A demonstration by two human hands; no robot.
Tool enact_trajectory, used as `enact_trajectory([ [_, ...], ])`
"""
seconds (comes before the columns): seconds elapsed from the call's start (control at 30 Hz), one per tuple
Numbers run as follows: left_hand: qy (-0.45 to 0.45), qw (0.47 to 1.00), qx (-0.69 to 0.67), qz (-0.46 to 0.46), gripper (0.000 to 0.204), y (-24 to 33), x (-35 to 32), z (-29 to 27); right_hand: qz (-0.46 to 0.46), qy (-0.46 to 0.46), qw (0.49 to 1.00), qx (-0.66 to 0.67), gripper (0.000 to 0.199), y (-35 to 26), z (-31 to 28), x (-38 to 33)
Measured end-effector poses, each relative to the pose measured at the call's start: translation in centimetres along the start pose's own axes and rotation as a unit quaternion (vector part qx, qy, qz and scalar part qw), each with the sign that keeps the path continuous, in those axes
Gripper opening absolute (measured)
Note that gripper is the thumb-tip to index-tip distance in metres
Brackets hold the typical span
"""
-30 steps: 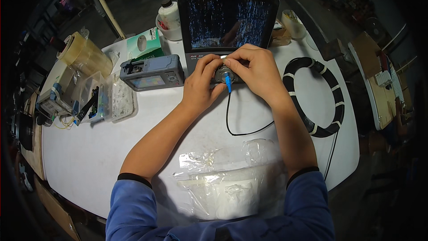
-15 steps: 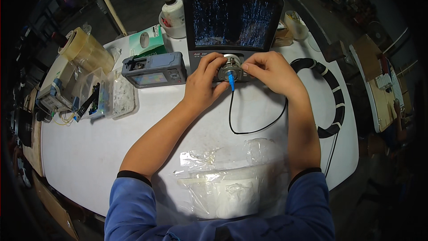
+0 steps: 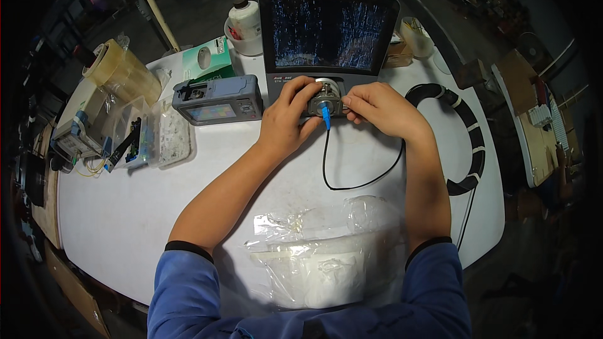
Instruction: The recorder inserts a fiber optic connector into a digital microscope for inspection.
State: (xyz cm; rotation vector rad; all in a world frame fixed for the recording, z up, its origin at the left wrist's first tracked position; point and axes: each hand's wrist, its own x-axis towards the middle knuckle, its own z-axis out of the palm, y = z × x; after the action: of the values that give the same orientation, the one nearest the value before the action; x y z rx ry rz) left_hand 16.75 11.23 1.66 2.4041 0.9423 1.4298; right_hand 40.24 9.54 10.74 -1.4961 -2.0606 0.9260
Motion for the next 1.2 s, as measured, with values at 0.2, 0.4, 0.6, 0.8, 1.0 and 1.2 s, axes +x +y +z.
enact_trajectory([
  [0.2,-0.011,1.000,-0.009,-0.016,0.069,0.19,0.07,-0.08,-0.024,-0.008,1.000,0.001,0.035,-0.24,-0.40,-0.27],
  [0.4,0.029,0.999,-0.013,0.002,0.069,0.06,0.13,0.44,-0.035,-0.008,0.999,-0.013,0.031,0.03,-0.46,-0.16],
  [0.6,0.024,1.000,0.006,-0.009,0.066,0.32,0.33,0.37,-0.042,-0.007,0.999,-0.015,0.031,0.07,-0.54,-0.19],
  [0.8,0.013,1.000,0.008,-0.002,0.066,0.28,0.31,0.09,-0.042,-0.002,0.999,-0.017,0.031,-0.04,-0.48,-0.22],
  [1.0,0.002,1.000,0.003,-0.013,0.068,0.43,0.14,-0.04,-0.036,-0.001,0.999,-0.035,0.030,-0.16,-0.42,-0.29],
  [1.2,0.006,1.000,0.006,0.005,0.068,0.30,0.30,-0.11,-0.038,0.000,0.999,-0.038,0.030,-0.43,-0.63,-0.35],
])
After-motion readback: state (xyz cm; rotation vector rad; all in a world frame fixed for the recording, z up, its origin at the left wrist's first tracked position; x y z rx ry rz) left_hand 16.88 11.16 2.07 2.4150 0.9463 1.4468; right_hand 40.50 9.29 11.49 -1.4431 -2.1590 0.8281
